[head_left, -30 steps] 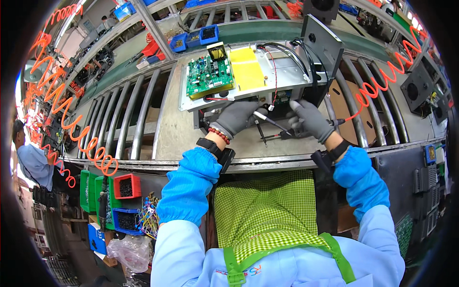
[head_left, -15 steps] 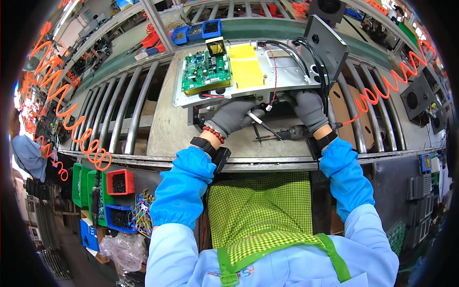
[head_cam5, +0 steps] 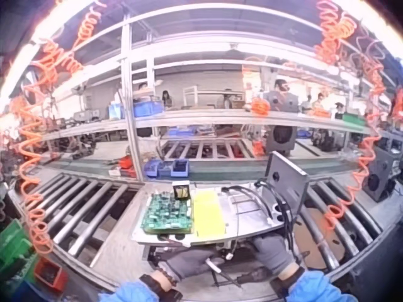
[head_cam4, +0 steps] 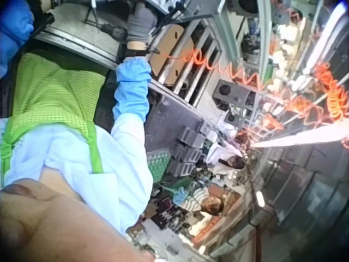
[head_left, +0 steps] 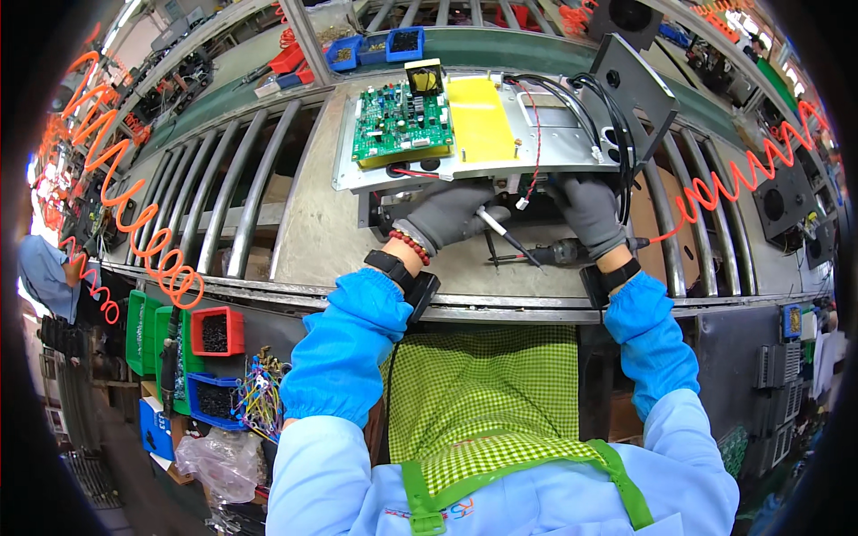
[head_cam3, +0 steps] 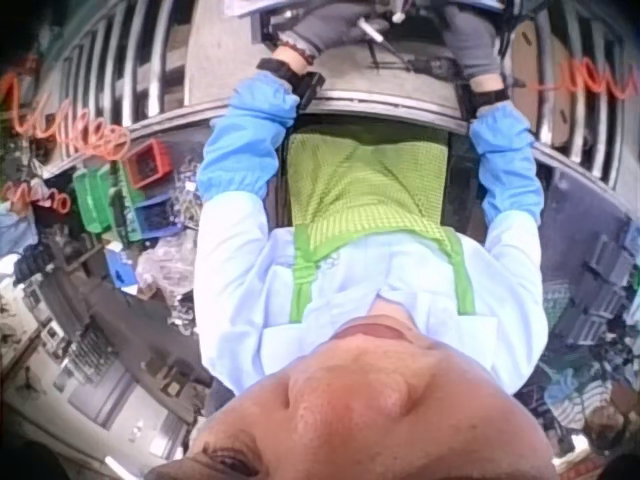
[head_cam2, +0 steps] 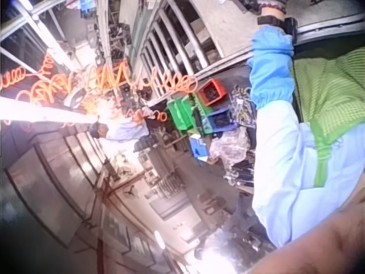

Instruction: Assembling components and wiring for a power inverter unit on an industrial conveyor line.

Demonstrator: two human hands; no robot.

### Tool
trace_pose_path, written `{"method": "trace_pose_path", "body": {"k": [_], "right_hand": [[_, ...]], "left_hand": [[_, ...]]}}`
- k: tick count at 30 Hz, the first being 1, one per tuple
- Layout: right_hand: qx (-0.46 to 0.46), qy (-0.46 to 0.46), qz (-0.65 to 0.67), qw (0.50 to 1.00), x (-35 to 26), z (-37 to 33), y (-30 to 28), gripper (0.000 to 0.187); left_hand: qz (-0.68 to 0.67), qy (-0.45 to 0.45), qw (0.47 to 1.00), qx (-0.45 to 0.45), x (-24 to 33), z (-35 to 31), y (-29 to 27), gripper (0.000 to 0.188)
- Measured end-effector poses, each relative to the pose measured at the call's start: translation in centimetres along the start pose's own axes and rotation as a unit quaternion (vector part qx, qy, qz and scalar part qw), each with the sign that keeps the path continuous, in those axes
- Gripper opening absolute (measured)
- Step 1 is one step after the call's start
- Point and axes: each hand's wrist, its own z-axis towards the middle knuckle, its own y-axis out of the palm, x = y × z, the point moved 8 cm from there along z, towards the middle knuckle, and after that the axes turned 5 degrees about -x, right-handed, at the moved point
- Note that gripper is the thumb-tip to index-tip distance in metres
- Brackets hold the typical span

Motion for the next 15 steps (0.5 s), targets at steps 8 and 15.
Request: {"method": "trace_pose_path", "body": {"k": [8, 15], "right_hand": [[0.000, 0.006, 0.027, 1.000, 0.5, 0.2, 0.6, 0.027], [-0.063, 0.168, 0.063, 0.982, 0.7, 0.2, 0.3, 0.033]], "left_hand": [[0.008, -0.004, 1.000, 0.001, 0.1, 0.1, 0.0, 0.035], [0.039, -0.006, 0.999, -0.001, -0.2, 0.2, 0.5, 0.034]]}}
